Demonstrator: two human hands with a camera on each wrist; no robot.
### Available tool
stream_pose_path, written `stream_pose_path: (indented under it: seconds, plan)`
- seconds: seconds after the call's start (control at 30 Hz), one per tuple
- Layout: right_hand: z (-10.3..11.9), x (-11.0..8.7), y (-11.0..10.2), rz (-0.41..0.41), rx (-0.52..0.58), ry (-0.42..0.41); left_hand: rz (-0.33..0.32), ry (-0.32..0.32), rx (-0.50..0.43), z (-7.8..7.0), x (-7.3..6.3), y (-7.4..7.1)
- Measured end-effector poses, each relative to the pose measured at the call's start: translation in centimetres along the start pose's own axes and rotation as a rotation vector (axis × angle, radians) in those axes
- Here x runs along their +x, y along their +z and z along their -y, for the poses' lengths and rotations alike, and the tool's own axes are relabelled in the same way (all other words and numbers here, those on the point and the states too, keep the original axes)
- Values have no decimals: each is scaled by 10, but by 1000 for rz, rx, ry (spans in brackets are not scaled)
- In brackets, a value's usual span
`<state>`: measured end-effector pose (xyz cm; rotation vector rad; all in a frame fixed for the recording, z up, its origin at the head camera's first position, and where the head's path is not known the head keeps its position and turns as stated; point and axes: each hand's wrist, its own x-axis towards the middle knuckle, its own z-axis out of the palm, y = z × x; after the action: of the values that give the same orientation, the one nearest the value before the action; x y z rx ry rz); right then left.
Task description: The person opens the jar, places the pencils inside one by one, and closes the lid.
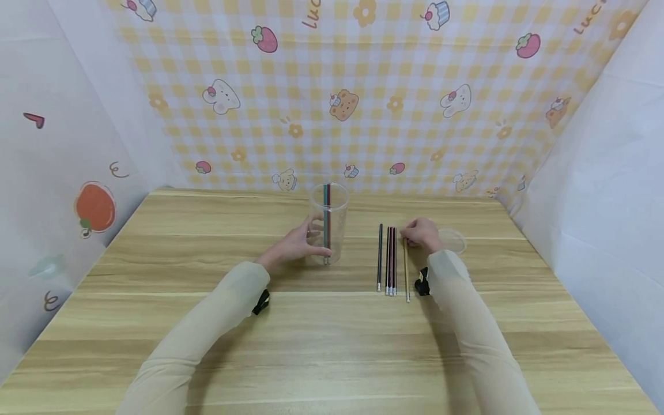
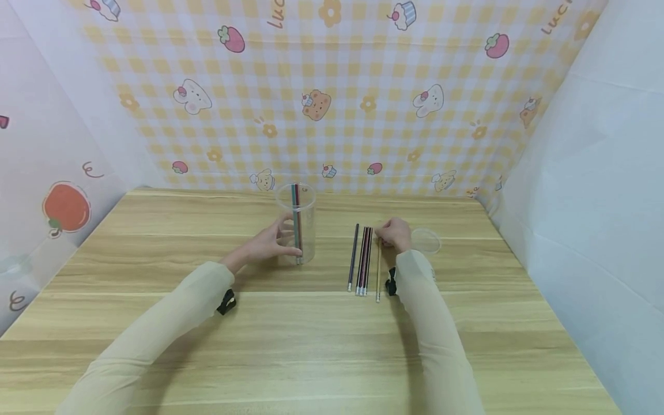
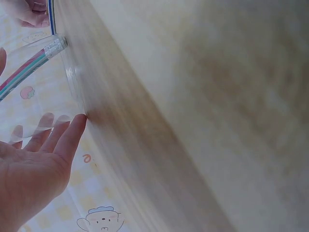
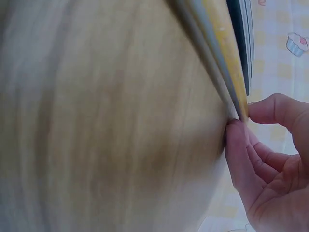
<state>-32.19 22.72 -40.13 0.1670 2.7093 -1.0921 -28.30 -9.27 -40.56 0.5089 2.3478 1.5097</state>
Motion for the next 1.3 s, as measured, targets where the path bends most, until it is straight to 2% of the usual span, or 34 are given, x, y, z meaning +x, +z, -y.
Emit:
stream_pose_path:
  seconds: [0.17,0.27,0.43,0.6,0.77,1.0,1.1,1.17,1.2,1.27,1.3]
  plan:
    - [-8,1,-6,16,90,-52,-4,-11,-2,0,-1,0]
    - [-9,0,-12,-7,144,-75,-2,-4,-3,-1,-1,0]
    - [-4,-10,-28,-34,277,-77,3,2,-6,-1,-1,0]
    - [-1,-15,-45,-49,366,-115,-6,-7,-9,-1,-1,1]
    - [6,-15,-57,-114,456,-155,-7,-8,-1,0,0,1]
    - [30,-27,-68,-206,537,-186,3,-5,0,0,0,1]
    - [28,-16,-73,-208,577,-201,11,-8,10,-1,-1,0]
    - [11,11,-78,-171,683,-257,25,-7,0,-4,-2,-1]
    - [10,16,-80,-164,720,-263,31,-9,-7,-6,-4,-1]
    - [13,20,-82,-171,761,-289,44,-11,-22,-13,-7,-3]
    - [19,16,-82,-186,779,-302,50,-11,-29,-16,-9,-3]
